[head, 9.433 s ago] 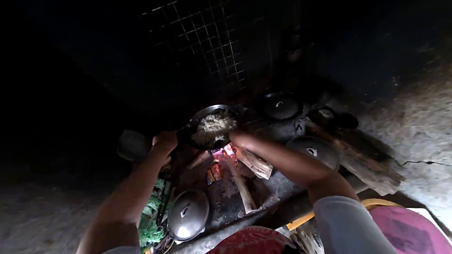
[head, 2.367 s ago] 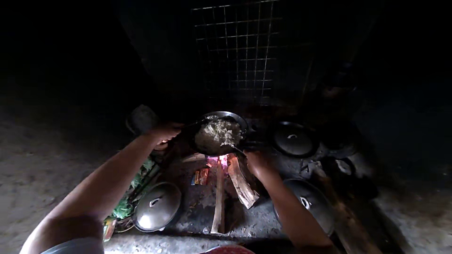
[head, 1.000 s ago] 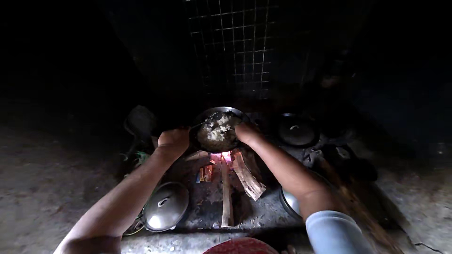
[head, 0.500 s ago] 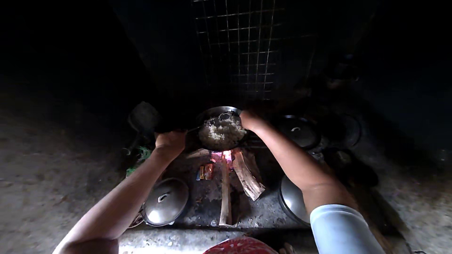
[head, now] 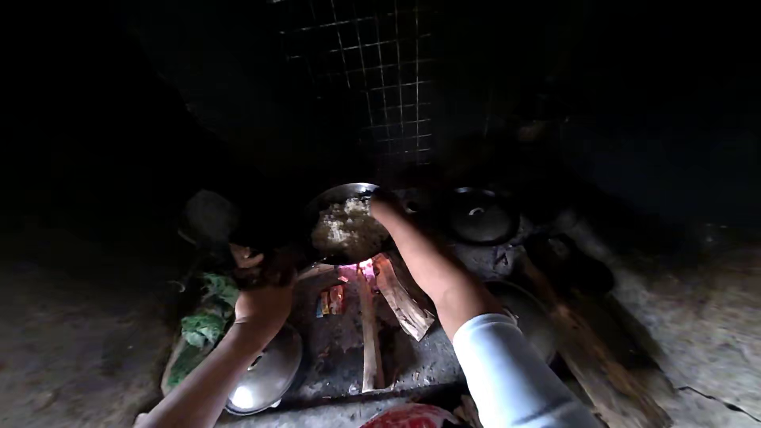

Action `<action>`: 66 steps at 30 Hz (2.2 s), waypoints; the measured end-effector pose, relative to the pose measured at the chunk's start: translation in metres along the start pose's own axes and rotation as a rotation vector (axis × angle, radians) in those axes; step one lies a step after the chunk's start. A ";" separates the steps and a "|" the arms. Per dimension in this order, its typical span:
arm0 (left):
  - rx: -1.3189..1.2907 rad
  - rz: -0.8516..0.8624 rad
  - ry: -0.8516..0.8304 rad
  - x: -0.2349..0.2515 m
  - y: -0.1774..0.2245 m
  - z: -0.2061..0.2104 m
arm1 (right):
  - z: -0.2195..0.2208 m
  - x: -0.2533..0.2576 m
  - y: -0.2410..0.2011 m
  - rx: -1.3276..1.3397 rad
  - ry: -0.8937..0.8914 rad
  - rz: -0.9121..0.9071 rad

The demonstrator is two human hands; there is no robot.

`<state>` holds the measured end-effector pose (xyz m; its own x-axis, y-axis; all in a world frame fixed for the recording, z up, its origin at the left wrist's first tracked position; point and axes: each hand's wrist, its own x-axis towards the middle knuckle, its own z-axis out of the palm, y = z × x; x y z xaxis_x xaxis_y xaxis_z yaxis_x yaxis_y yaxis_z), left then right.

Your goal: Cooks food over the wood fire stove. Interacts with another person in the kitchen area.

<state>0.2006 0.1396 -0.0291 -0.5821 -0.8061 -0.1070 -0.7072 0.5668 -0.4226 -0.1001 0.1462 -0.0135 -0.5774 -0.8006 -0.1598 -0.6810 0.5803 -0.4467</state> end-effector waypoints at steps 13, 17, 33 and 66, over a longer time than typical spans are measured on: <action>-0.609 -0.117 -0.161 0.129 0.030 0.012 | -0.009 -0.006 0.004 -0.111 -0.104 0.019; -0.510 -0.063 -0.157 0.127 -0.007 -0.015 | -0.033 -0.030 0.000 -0.194 -0.105 0.002; -0.478 -0.134 -0.127 0.178 -0.044 0.024 | -0.006 -0.117 0.021 -0.427 -0.215 -0.093; -0.794 -0.156 0.074 0.007 0.014 0.010 | -0.005 -0.096 0.007 -0.319 -0.136 -0.006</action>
<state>0.1904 0.1405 -0.0449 -0.4588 -0.8881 -0.0284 -0.8399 0.4231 0.3399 -0.0516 0.2283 0.0026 -0.5223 -0.8041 -0.2839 -0.8029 0.5759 -0.1540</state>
